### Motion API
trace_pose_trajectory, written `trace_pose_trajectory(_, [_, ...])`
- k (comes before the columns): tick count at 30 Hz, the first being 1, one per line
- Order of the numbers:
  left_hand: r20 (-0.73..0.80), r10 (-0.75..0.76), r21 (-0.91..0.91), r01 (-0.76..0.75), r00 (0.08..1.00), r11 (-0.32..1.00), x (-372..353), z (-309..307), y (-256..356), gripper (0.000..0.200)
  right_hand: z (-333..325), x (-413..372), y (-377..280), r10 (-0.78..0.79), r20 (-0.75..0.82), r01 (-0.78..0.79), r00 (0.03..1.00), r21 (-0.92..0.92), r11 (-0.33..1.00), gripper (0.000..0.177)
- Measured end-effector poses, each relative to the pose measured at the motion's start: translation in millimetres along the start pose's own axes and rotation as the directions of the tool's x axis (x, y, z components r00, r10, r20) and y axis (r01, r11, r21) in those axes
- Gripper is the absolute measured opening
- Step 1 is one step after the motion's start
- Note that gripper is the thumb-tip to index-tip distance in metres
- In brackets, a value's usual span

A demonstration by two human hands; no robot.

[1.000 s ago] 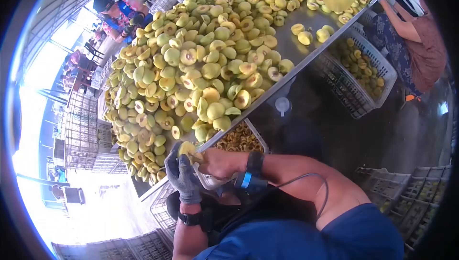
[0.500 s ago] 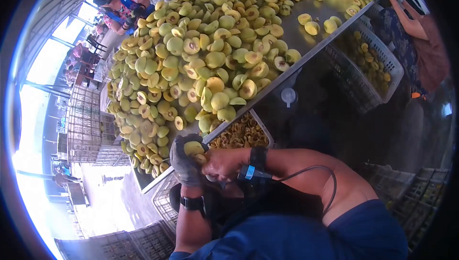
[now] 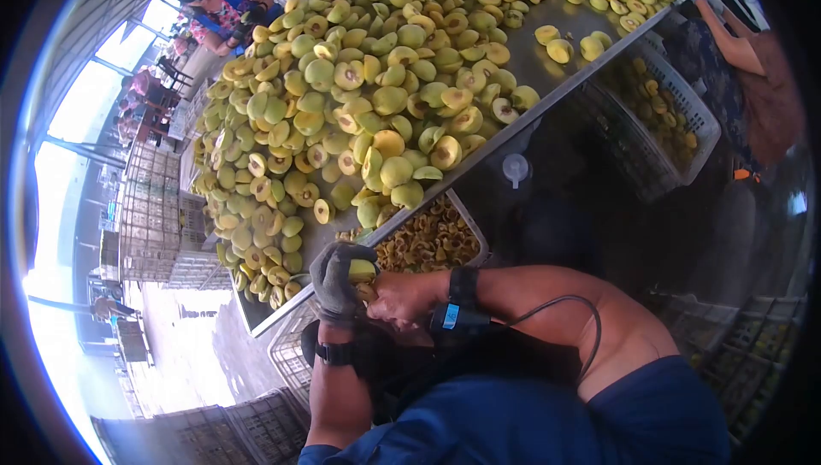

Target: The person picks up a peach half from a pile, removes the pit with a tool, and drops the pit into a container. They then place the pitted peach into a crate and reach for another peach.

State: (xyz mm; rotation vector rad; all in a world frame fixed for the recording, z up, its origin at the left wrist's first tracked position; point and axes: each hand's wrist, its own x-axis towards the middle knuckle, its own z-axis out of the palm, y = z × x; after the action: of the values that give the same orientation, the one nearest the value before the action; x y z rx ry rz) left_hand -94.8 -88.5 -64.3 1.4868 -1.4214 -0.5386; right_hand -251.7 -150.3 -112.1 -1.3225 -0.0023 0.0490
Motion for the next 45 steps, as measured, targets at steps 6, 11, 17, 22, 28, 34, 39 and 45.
trace_pose_trajectory(6, [-0.424, -0.008, 0.200, 0.103, 0.906, 0.974, -20, -9, -27, 0.022, 8, -10, -23, 0.264, -0.022, -0.244, 0.964, 0.309, 0.919, 0.015])
trace_pose_trajectory(11, [-0.425, -0.167, 0.129, 0.242, 0.890, 0.962, -54, -53, -35, 0.037, -4, -6, -10, 0.485, -0.290, -0.485, 0.825, 0.075, 0.871, 0.021])
trace_pose_trajectory(17, [-0.629, -0.640, -0.417, 0.504, 0.441, 0.756, -120, -163, -41, 0.027, 0, 0, 7, 0.362, -0.354, -0.393, 0.862, -0.017, 0.919, 0.027])
trace_pose_trajectory(22, [-0.657, -0.375, 0.307, 0.686, 0.654, 0.659, -90, -180, -42, 0.031, -1, 2, -12, 0.327, -0.343, -0.348, 0.880, 0.000, 0.937, 0.024])
trace_pose_trajectory(28, [-0.289, -0.385, 0.557, 0.481, 0.877, 0.677, 70, -97, -90, 0.054, -5, 22, 20, 0.142, -0.412, -0.169, 0.900, -0.030, 0.985, 0.020])
trace_pose_trajectory(34, [-0.061, -0.593, 0.428, 0.558, 0.803, 0.711, 94, -61, -131, 0.051, -19, 27, 9, 0.177, -0.399, -0.213, 0.900, -0.047, 0.976, 0.026])
trace_pose_trajectory(39, [0.041, -0.603, -0.196, 0.598, 0.797, 0.777, 65, -63, -87, 0.047, -27, 22, -14, -0.018, -0.606, -0.151, 0.795, -0.226, 0.962, 0.025])
trace_pose_trajectory(45, [-0.044, -0.464, -0.415, 0.406, 0.885, 0.814, 20, -37, -27, 0.047, -34, 19, -19, -0.174, -0.667, -0.105, 0.725, -0.356, 0.929, 0.025])
